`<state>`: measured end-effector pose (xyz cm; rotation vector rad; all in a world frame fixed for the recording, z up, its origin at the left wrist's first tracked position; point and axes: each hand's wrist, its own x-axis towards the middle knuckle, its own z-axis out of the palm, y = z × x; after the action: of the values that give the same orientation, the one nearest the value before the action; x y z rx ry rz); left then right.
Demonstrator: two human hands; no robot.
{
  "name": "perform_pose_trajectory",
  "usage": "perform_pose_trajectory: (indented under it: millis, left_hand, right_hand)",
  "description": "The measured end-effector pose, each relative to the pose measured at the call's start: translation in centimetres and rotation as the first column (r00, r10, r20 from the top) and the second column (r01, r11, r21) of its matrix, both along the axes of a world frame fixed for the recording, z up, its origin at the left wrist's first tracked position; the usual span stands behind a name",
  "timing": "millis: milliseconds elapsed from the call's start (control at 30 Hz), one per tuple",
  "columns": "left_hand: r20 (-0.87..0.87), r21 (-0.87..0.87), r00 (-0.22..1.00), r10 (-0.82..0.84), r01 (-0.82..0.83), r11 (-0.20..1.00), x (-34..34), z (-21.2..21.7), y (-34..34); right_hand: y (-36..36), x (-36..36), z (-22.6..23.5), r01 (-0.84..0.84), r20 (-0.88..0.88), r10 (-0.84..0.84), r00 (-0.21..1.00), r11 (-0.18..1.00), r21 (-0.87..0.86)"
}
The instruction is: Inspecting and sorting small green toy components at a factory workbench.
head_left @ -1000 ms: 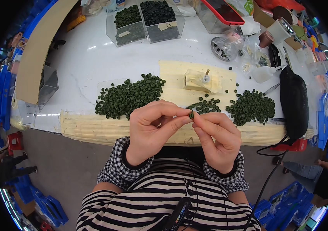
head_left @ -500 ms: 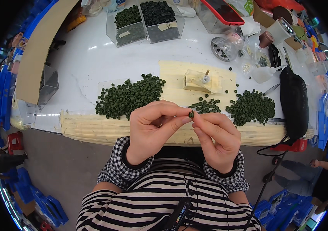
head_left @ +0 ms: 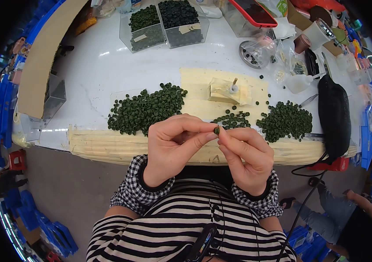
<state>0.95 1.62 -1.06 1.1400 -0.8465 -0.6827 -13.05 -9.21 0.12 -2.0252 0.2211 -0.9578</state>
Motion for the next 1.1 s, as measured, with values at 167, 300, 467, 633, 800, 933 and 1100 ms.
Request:
perform_pose_trajectory:
  millis: [167, 300, 467, 633, 800, 933, 1100]
  left_hand:
    - [-0.001, 0.007, 1.000, 0.002, -0.002, 1.000, 0.0, 0.1, -0.1]
    - [0.002, 0.010, 1.000, 0.001, -0.001, 1.000, 0.0, 0.0, 0.0]
    - [-0.001, 0.018, 1.000, 0.000, 0.000, 1.000, 0.0, -0.2, 0.0]
    - [0.169, 0.089, 0.985, 0.016, -0.032, 0.996, 0.3, 0.2, -0.1]
    - [0.628, 0.260, 0.778, 0.014, -0.227, 0.938, 0.5, 0.4, -0.8]
    - [0.762, 0.184, 0.646, 0.046, -0.285, 0.941, 0.1, -0.8, -1.6]
    - [0.721, 0.179, 0.691, 0.051, -0.256, 0.950, 0.1, -0.9, -1.7]
  right_hand:
    - [0.0, 0.0, 0.0, 0.000, -0.007, 0.000, 1.000, 1.000, 0.008]
    - [0.0, 0.0, 0.0, -0.003, -0.011, 0.003, 1.000, 1.000, 0.018]
    - [-0.1, -0.1, -0.3, -0.002, -0.001, 0.002, 1.000, 1.000, 0.012]
    - [-0.9, -0.4, -0.1, 0.020, -0.058, -0.018, 0.998, 0.999, 0.042]
    - [-2.1, -1.4, -0.3, 0.209, -0.023, -0.209, 0.978, 0.956, 0.207]
    - [-2.4, -1.6, -0.3, 0.244, -0.031, -0.243, 0.970, 0.955, 0.171]
    - [-2.7, -1.6, -0.2, 0.281, -0.050, -0.277, 0.960, 0.954, 0.107]
